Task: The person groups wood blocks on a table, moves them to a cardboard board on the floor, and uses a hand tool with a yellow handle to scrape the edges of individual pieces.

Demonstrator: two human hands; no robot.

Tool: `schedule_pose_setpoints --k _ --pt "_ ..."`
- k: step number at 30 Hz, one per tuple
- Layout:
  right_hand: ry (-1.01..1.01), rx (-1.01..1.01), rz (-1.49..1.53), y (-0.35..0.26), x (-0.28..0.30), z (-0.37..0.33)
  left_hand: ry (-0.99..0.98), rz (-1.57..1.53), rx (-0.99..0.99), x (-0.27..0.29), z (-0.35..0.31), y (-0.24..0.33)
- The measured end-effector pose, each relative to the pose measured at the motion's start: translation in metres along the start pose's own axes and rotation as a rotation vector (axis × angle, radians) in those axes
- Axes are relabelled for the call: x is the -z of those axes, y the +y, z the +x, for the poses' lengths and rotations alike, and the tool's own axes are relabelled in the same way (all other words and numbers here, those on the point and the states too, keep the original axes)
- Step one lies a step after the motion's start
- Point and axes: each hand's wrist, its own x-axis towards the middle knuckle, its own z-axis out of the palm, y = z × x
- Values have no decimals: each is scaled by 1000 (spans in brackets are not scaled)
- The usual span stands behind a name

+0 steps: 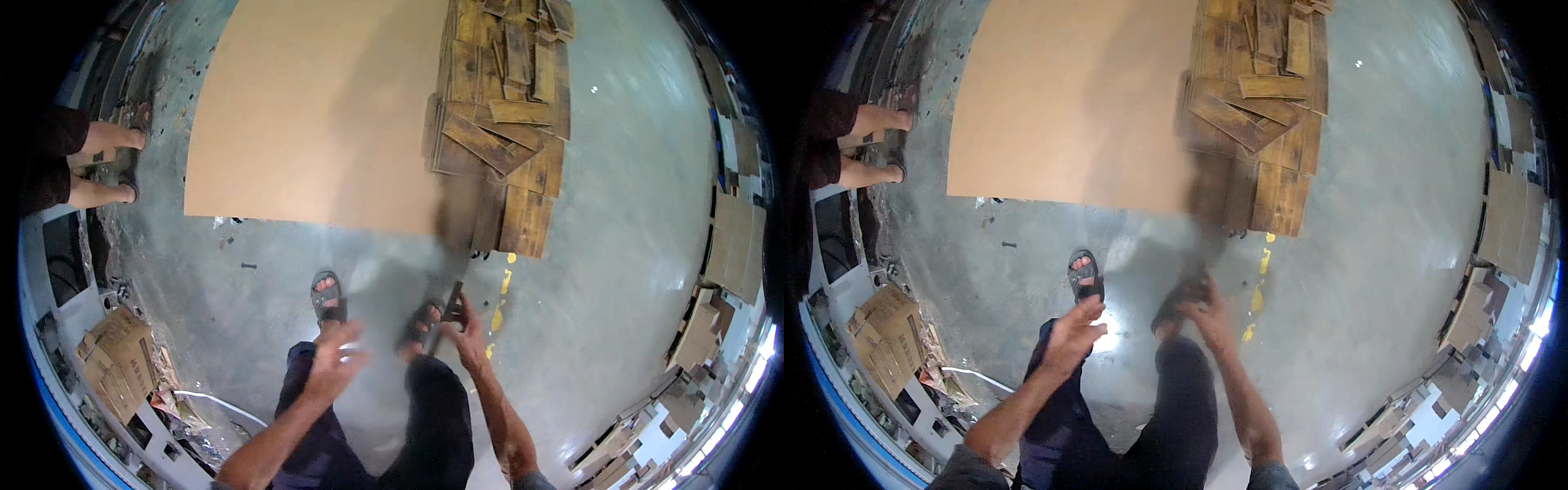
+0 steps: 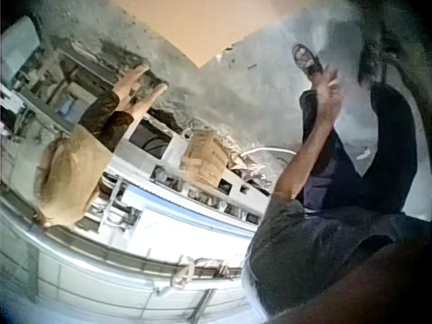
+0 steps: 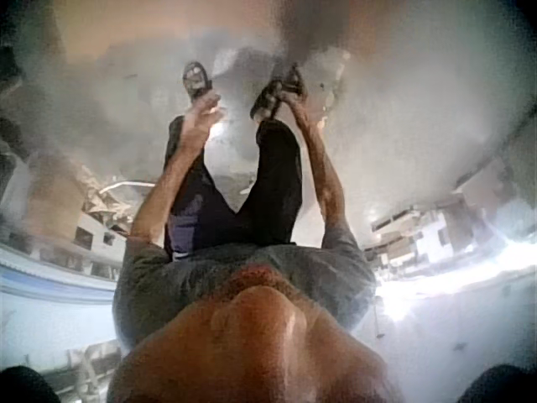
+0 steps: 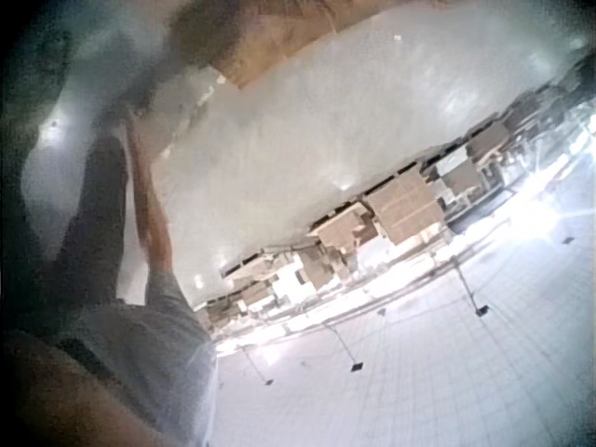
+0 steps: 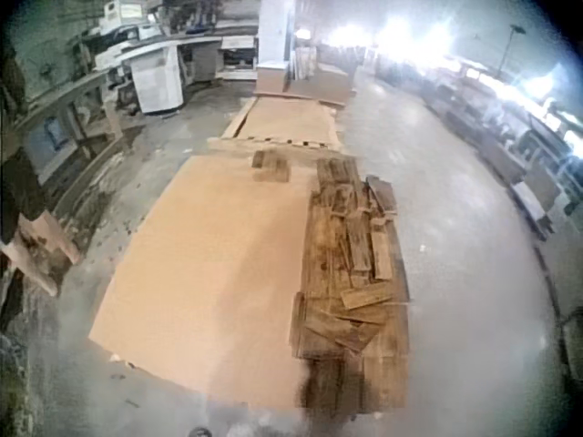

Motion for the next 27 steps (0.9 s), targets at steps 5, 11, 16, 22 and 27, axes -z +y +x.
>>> schedule_pose_setpoints --k 5,11,16,22,27 --pt "-184 90 -113 -45 -63 -69 -272 -101 171 -42 -66 31" --pt "-276 -205 48 -119 -96 -165 -56 114 330 -60 -162 23" --pt "-230 -63 133 -153 -80 -199 -204 80 370 -56 -220 56" --pt "-220 -34 -43 -254 -81 -193 -277 -264 217 -26 -250 170" --pt "28 124 -92 -331 -135 -176 -111 -196 -54 38 -237 264"
